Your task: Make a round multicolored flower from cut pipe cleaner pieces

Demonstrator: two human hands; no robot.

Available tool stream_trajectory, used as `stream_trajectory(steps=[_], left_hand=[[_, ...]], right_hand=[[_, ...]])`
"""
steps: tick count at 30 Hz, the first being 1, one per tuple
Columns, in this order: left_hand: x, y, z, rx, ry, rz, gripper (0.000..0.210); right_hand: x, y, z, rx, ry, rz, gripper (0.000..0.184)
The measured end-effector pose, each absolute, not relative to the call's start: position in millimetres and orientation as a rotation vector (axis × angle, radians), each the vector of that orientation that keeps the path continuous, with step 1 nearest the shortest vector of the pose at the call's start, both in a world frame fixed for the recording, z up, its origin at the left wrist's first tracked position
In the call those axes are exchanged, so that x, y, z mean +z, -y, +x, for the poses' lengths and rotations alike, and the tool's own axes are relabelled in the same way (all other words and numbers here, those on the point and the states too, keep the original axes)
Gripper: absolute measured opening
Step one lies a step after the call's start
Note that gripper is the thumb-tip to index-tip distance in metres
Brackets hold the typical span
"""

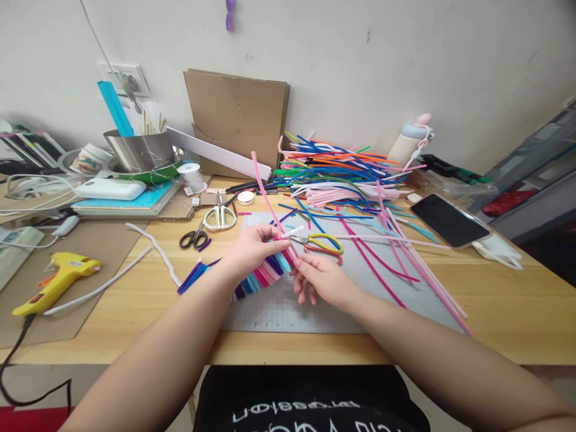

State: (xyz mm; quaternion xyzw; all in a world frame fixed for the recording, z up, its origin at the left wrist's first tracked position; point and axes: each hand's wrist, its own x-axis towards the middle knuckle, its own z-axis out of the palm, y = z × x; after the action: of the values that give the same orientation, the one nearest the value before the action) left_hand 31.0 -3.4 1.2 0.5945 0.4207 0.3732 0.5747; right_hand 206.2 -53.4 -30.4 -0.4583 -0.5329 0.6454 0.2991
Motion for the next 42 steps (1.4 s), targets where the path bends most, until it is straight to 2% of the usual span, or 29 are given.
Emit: stream_trajectory(steps=[6,10,26,32,38,42], left_hand=[[-3.4,4.1,31.4,0.849,-1.005,1.446,0.027],[-4.2,4.1,30.4,0.834,-0.971,1.434,0.027],[0.4,2.0,31.9,0.799,-0.909,1.164,0.039],[-0.8,1.1,29.6,0.76,-0.94,1.22,0.031],[-1.1,5.1,33.9,0.67,-0.875,1.292,0.033],[-4.1,7.8,36.7,0.685,-0.839,1.327,0.031]], right_hand=[[-34.1,57.5,207.0,1.369,1.762,-1.258,0.035],[-29.3,57.9,209.0,1.275,1.889,-1.265,0.039],[-22.6,56.9,211.1,1.237,2.064,-1.224,0.037],[-22.7,56.6,213.0,1.288,2.094,-1.202,0.039],[-30.7,54.8,211.9,1.298,1.864,-1.18,0.036],[-35.7,49.7,210.7,1.422,1.702,-1.184,0.032]])
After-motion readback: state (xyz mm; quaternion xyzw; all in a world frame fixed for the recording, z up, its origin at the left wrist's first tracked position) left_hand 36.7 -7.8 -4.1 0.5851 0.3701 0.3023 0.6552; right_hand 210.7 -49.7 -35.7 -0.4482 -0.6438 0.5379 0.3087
